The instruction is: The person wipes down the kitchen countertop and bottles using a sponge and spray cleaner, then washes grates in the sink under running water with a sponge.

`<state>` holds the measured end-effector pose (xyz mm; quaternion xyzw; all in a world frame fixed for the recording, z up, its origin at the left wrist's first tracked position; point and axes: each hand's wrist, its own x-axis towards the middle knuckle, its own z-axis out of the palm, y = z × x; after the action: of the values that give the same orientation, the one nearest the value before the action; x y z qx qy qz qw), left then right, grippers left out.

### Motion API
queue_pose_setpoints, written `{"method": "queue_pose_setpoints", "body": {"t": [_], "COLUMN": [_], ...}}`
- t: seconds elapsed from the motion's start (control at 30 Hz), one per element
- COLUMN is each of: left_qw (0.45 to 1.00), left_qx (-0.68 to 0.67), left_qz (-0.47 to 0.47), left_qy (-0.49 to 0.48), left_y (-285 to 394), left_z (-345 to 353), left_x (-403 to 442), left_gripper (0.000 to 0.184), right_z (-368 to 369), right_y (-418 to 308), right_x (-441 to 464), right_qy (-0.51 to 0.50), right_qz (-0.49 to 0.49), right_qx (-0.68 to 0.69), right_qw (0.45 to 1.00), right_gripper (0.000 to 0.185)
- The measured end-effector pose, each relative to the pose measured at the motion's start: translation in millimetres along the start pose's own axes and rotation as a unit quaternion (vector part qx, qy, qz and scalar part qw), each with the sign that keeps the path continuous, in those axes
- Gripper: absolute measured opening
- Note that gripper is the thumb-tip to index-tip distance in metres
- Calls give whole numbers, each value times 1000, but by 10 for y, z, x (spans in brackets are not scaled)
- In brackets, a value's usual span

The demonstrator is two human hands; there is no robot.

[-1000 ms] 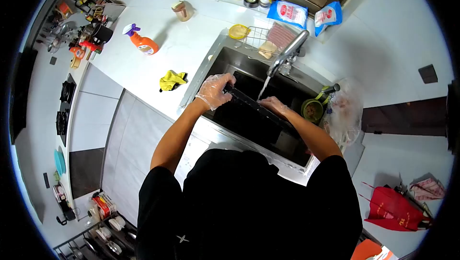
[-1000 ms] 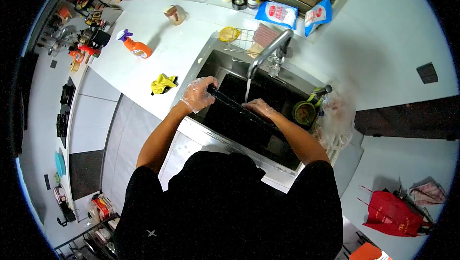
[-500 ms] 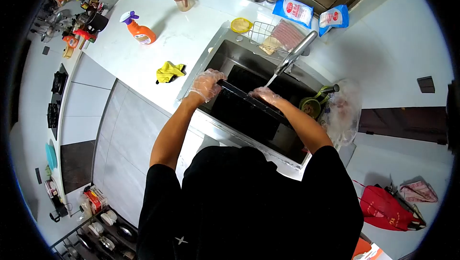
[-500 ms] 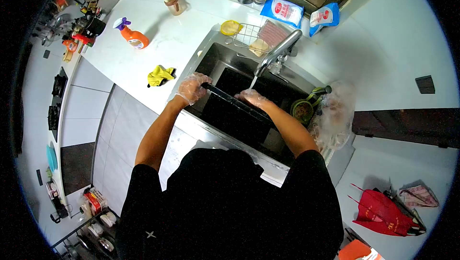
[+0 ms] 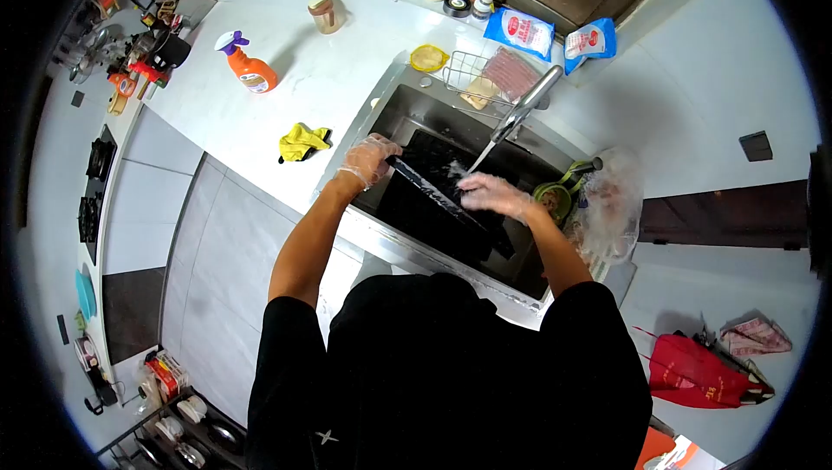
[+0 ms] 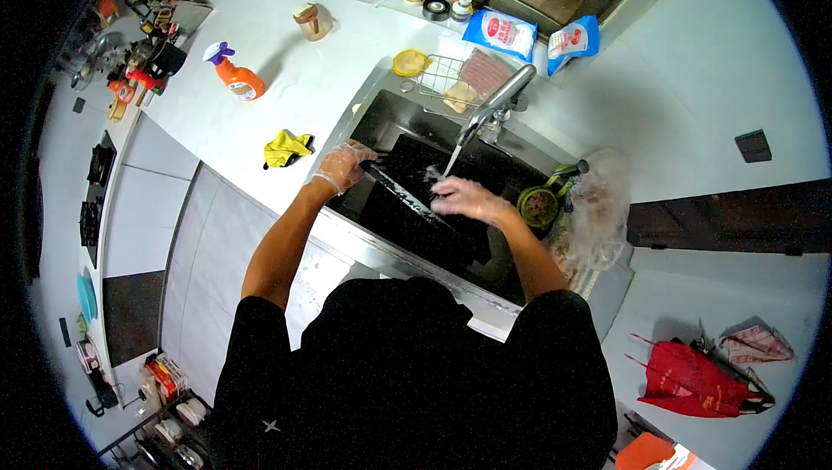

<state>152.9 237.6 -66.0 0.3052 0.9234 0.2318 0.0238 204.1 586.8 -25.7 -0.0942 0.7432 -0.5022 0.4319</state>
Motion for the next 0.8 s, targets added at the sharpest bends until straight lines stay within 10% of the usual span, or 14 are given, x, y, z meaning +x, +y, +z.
{"method": "queue_pose_setpoints", "body": {"t": [0.13, 0.23, 0.37, 0.8], "left_qw": [998, 997, 996, 972], "left_qx": [50, 54, 64, 164], "left_qz": [23, 37, 29, -20], "left_qy": [-14, -30, -51, -166], "left_y": [198, 245, 287, 835], "left_z": [-206, -271, -319, -264], "left_x": [101, 150, 175, 586], "left_gripper": [37, 36, 36, 58], "right_z": [491, 799, 646, -90], "right_y": [-69, 34, 194, -84], "right_x": [-384, -495, -488, -441], "right_qy": [75, 246, 219, 249], "right_qz": [-57, 30, 69, 53], "right_qx": [-283, -389, -399, -353], "right_qw": [955, 887, 888, 900], "right_gripper": [119, 82, 53, 38]}}
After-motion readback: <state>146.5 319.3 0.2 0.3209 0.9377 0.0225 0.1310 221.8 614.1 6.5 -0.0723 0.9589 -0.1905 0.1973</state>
